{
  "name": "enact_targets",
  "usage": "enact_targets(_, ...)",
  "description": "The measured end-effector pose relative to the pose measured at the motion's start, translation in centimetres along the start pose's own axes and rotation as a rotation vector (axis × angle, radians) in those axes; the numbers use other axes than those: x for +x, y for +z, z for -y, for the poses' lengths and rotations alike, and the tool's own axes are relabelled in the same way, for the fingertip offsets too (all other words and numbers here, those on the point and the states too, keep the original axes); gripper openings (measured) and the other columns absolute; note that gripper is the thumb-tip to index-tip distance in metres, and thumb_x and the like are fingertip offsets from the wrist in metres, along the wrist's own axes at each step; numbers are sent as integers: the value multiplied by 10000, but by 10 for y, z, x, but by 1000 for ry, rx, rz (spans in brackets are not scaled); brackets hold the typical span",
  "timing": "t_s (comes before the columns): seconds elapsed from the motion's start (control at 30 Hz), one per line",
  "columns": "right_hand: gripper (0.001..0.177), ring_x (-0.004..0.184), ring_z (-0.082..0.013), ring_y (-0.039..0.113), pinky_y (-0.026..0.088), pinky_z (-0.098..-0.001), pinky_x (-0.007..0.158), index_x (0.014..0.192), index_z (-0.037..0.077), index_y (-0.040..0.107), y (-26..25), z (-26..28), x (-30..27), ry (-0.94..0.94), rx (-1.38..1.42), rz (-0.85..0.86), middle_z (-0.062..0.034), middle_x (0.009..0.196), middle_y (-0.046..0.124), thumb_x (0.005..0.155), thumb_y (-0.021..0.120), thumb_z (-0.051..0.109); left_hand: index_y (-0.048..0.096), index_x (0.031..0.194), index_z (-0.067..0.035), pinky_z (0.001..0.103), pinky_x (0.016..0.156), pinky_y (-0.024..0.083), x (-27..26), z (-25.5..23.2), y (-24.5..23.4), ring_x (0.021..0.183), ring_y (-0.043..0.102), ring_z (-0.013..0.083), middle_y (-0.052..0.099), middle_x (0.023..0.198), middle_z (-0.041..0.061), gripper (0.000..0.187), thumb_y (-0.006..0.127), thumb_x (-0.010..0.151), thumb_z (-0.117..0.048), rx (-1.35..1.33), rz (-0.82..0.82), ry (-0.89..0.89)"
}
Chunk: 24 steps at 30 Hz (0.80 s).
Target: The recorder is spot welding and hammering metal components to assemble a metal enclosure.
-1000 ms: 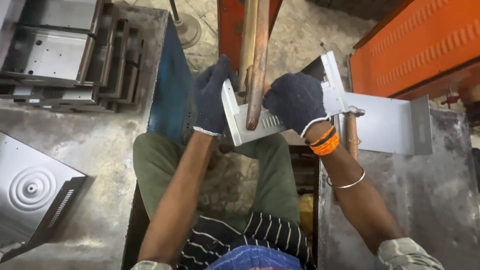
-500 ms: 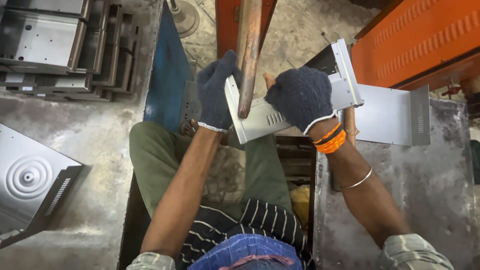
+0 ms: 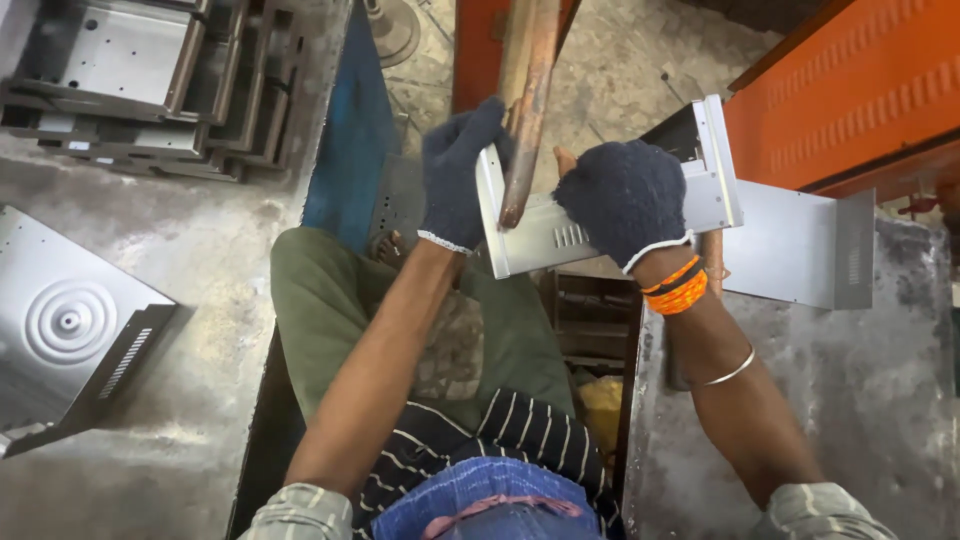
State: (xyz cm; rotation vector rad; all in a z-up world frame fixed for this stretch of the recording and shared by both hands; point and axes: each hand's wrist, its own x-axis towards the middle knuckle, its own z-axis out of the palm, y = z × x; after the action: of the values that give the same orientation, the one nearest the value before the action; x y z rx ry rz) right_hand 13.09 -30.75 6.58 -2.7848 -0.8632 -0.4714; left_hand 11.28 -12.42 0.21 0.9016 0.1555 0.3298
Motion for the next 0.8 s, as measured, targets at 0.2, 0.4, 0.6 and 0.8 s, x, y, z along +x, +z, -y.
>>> enact_targets(0.2, 554, 533, -412, 606, 477, -519, 558, 593, 60, 706, -1, 1, 2, 53, -25, 98, -203, 560, 597, 1003, 629, 425, 694, 711, -31, 283, 470, 386, -2, -1, 0, 503, 543, 100, 622, 614, 21, 312, 744, 950, -225, -26, -3, -53)
enact_targets(0.4, 475, 567, -395, 635, 492, -510, 551, 610, 96, 725, 7, -5, 0, 7, -110, 107, -178, 594, 634, 946, 636, 420, 707, 808, -33, 280, 490, 404, 7, -7, 1, 533, 557, 99, 628, 657, 7, 249, 748, 942, -238, -54, 25, -97)
enact_targets(0.6, 358, 625, -387, 662, 505, -516, 566, 653, 132, 758, 5, -11, 11, -138, -122, 71, -149, 664, 676, 915, 678, 362, 642, 721, -53, 295, 422, 384, 22, -3, 1, 463, 518, 114, 563, 582, 5, 372, 725, 971, -314, -14, 80, -139)
enact_targets(0.8, 379, 647, -401, 661, 523, -518, 612, 700, 90, 772, 14, -10, 32, 15, -26, 48, -196, 674, 666, 933, 696, 379, 650, 614, -30, 326, 422, 414, 48, -3, -2, 414, 552, 186, 578, 506, 77, 460, 681, 971, -318, -40, 125, -62)
